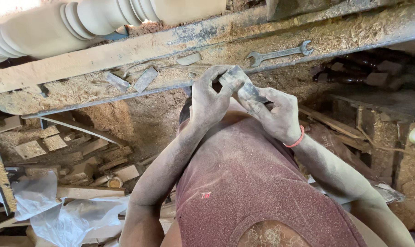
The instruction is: The person shapes a piece of wood rotating on a lathe using a metal tool and then smooths the surface with a piece of sandpaper.
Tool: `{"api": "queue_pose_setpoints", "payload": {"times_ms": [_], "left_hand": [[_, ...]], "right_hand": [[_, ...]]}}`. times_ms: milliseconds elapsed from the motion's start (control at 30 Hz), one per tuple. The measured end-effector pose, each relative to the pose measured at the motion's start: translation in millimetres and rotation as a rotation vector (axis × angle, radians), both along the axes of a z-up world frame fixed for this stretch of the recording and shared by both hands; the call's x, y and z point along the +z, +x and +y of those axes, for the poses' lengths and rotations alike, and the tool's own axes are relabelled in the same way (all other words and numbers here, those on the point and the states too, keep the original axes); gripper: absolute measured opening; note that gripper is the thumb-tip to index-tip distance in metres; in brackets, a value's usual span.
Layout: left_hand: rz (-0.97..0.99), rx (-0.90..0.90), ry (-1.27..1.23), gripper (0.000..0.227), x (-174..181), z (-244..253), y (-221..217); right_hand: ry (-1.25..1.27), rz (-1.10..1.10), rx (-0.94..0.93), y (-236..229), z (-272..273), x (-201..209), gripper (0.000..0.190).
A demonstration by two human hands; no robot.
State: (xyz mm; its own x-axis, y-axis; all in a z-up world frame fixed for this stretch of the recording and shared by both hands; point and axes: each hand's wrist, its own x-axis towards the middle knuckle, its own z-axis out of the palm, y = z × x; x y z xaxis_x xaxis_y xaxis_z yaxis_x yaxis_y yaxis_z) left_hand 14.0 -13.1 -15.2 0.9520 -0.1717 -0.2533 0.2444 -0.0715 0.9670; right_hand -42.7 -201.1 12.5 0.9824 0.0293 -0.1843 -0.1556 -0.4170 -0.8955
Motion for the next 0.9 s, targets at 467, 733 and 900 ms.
{"api": "queue_pose_setpoints", "payload": {"times_ms": [467,733,900], "left_hand": [[0.121,-0.031,-0.250,0.024,-12.3,-9.2,-8.5],[0.099,-0.035,-0.221,0.030,-7.6,-12.6,-7.9],[0.128,-0.049,-0.263,0.034,-6.1,-13.4,-8.2]], "right_hand": [[0.443,0.273,-0.115,-6.4,-27.3,-22.2,0.020],[0.606,0.240,-0.177,-6.4,-22.5,-19.1,0.035],[0.667,0.187,-0.248,-10.4,-27.2,-35.3,0.023]]}}
